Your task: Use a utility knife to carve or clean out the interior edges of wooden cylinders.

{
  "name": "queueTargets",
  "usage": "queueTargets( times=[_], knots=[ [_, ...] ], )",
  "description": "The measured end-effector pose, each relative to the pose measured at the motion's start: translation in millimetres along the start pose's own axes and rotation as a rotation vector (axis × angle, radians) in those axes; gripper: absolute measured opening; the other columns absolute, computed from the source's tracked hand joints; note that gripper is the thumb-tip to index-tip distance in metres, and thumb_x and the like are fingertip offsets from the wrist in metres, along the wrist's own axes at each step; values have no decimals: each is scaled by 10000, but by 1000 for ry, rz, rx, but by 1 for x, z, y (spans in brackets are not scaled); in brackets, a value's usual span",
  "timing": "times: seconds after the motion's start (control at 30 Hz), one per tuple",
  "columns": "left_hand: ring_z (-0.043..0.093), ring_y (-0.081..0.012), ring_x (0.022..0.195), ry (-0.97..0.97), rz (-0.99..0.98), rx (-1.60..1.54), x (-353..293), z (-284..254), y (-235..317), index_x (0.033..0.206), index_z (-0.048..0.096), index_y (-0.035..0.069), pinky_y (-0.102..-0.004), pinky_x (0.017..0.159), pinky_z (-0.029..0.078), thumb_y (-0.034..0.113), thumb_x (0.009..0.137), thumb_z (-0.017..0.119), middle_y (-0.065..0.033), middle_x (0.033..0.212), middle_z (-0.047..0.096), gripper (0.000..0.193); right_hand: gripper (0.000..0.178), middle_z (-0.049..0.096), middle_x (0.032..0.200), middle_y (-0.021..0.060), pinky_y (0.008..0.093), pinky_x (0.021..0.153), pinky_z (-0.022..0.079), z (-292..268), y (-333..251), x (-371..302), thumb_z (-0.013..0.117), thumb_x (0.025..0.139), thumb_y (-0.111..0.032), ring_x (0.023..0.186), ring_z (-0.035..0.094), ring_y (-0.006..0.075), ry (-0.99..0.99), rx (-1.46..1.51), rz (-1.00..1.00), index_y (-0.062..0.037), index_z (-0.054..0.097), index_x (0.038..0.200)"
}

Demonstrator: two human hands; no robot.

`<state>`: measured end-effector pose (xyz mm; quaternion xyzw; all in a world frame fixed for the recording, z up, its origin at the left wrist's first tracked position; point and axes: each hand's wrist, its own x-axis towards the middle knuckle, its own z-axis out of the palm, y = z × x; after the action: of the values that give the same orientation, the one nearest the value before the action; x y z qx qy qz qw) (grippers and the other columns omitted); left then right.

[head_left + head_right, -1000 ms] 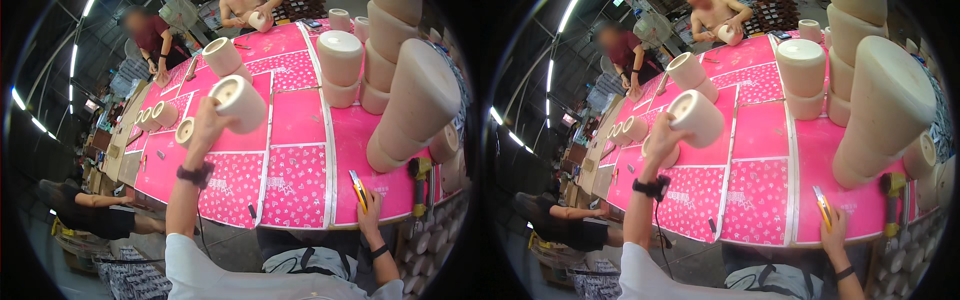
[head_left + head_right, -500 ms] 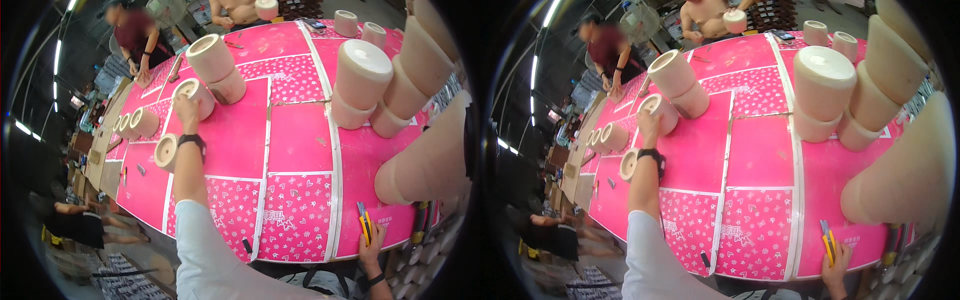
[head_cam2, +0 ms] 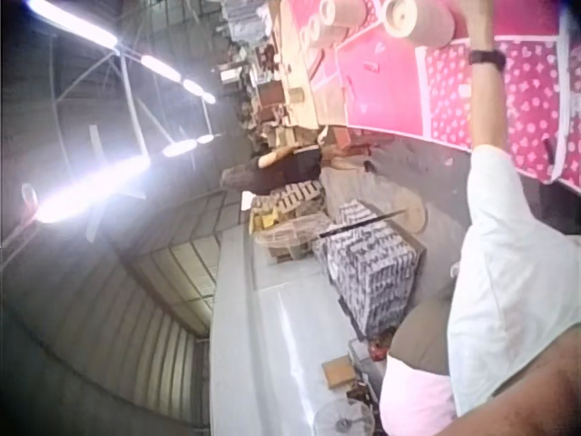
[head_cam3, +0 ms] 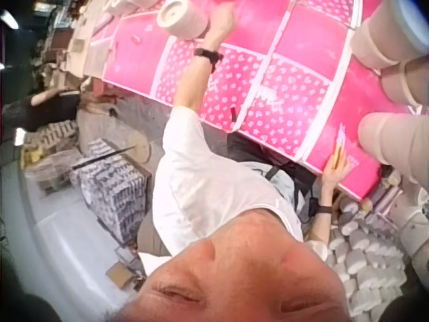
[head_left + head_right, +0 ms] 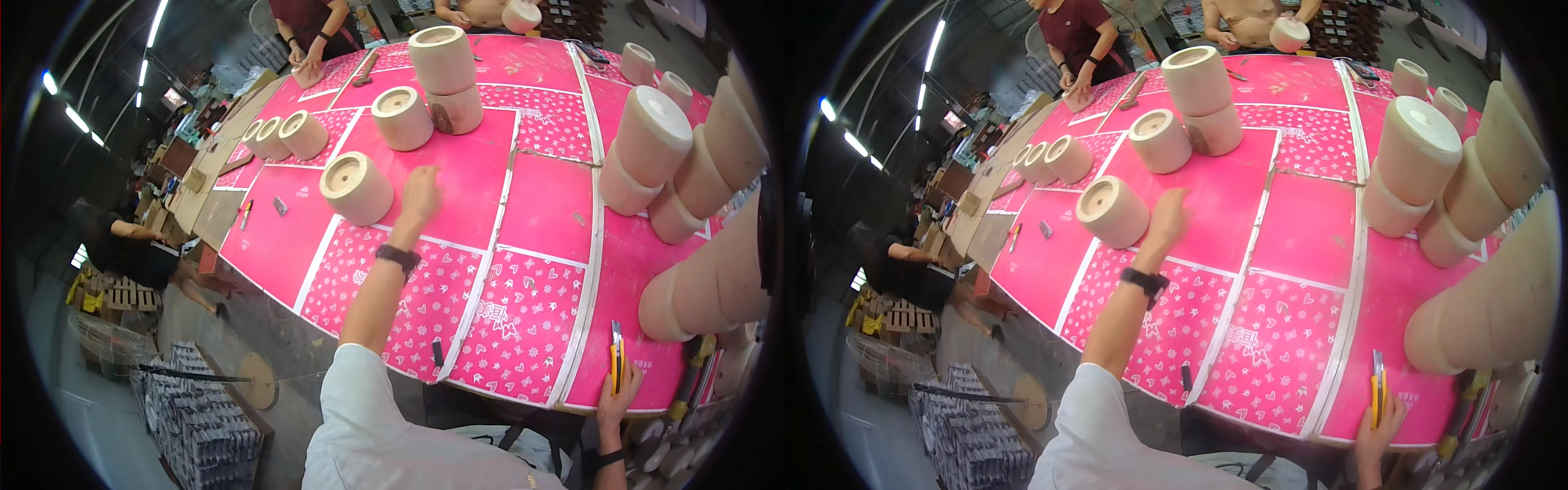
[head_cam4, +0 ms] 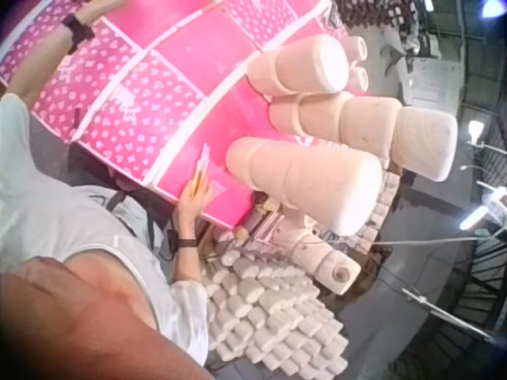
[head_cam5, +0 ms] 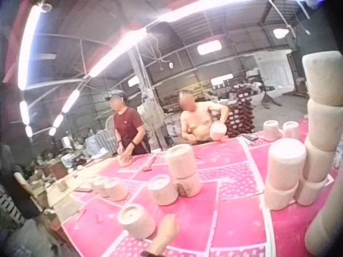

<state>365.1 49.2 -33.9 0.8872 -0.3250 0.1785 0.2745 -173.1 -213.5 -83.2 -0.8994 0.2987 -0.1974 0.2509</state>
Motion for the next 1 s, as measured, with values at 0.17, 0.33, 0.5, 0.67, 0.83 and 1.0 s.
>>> queueTargets(
  times=[0.17, 0.33, 0.5, 0.67, 0.83, 1.0],
  knots=[
    [458, -429, 1239, 217, 43, 373, -50, -56, 23, 1252, 542, 31, -526, 989, 403, 131, 765, 724, -218, 1303, 511, 529, 503, 469, 1235, 212, 450, 1047, 351, 4, 7, 0, 596, 868, -31, 1170, 461, 376, 20, 10, -42, 71, 494, 1350],
    [362, -424, 1330, 323, -318, 498, -63, -108, -8, 1321, 468, 31, -587, 1068, 336, 161, 754, 772, -199, 1423, 385, 657, 482, 475, 1232, 213, 463, 1051, 350, 5, 9, -2, 590, 886, -55, 1176, 461, 382, 54, -26, -65, 51, 498, 1348],
    [349, -450, 1333, 265, -303, 182, -76, -118, -50, 1256, 489, 17, -542, 1081, 388, 55, 710, 813, -192, 1401, 389, 636, 495, 469, 1239, 221, 469, 1049, 353, 7, 10, -2, 593, 882, -52, 1186, 457, 392, 43, -8, -71, 60, 491, 1353],
    [336, -442, 1336, 297, -220, 257, -100, -110, -35, 1192, 510, 30, -506, 1069, 426, 39, 694, 828, -151, 1335, 431, 590, 496, 464, 1244, 229, 476, 1049, 351, 6, 14, -2, 595, 882, -48, 1196, 454, 403, 43, -44, -79, 67, 489, 1352],
    [319, -428, 1341, 389, -88, 358, -119, -100, -31, 1139, 520, 48, -494, 1028, 477, 92, 707, 846, -121, 1294, 446, 544, 488, 462, 1249, 233, 475, 1059, 342, 8, 15, 0, 595, 891, -63, 1201, 451, 409, 38, -46, -59, 57, 491, 1352],
    [329, -435, 1323, 381, -53, 336, -111, -104, -33, 1126, 534, 54, -498, 993, 507, 71, 713, 828, -115, 1265, 471, 507, 492, 462, 1246, 224, 465, 1063, 341, 6, 17, -1, 587, 894, -67, 1203, 452, 394, 38, -73, -58, 56, 484, 1359]
  ],
)
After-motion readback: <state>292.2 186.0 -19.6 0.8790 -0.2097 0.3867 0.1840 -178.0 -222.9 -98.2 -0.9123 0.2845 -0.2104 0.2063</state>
